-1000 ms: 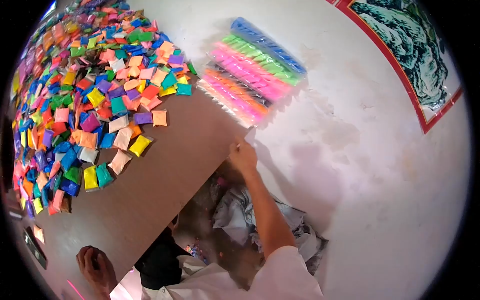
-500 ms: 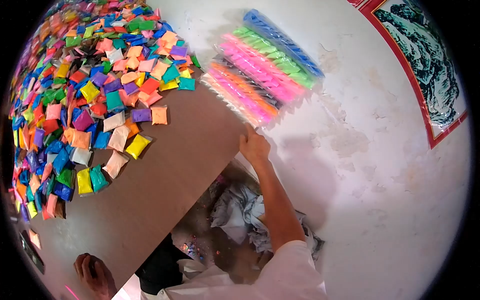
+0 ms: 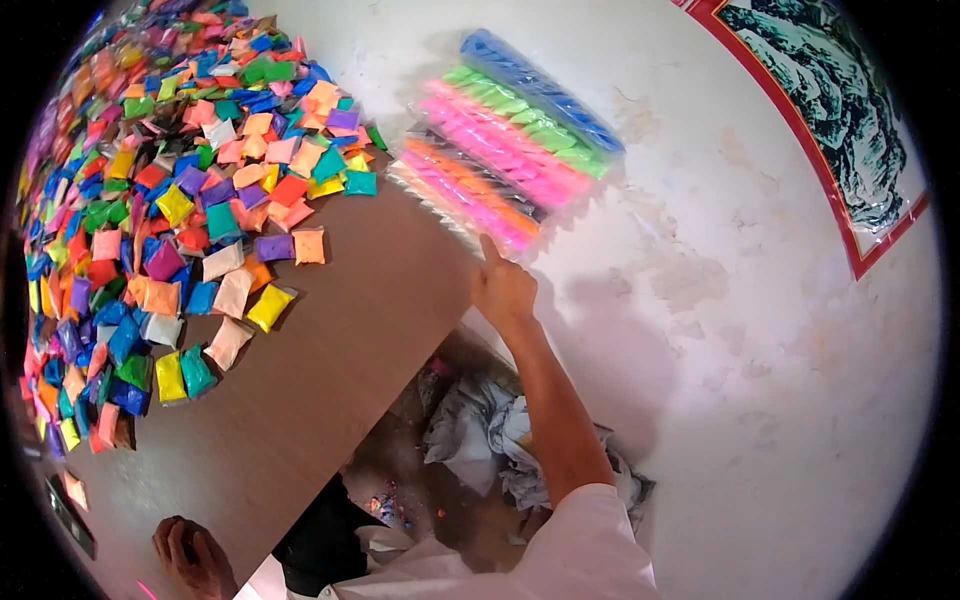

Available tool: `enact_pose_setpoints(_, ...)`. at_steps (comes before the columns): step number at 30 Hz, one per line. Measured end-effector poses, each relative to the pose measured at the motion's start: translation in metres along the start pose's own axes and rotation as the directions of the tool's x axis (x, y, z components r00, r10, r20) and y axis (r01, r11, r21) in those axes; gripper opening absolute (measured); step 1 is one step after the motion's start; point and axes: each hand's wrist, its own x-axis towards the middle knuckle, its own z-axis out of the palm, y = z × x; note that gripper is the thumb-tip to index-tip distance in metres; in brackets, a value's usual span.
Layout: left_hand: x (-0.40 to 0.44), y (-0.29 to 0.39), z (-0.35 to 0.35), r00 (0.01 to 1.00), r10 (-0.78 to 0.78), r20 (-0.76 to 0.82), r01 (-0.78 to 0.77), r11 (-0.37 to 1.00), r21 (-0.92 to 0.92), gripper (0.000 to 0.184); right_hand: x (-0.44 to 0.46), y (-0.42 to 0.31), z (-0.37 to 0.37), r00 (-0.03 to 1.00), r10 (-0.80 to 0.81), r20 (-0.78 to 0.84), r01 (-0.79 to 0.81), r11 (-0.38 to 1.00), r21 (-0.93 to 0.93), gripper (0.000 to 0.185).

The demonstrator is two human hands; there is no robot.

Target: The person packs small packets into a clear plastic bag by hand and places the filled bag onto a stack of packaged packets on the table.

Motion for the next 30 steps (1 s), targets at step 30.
enact_pose_setpoints(30, 0.022, 0.03, -0.026, 0.97, -0.235, 0.067, 0.238, 0.971, -0.034, 0.027, 0.016, 0.005, -0.071, 0.947, -0.034, -0.319, 0.06, 0.996, 0.072, 0.057)
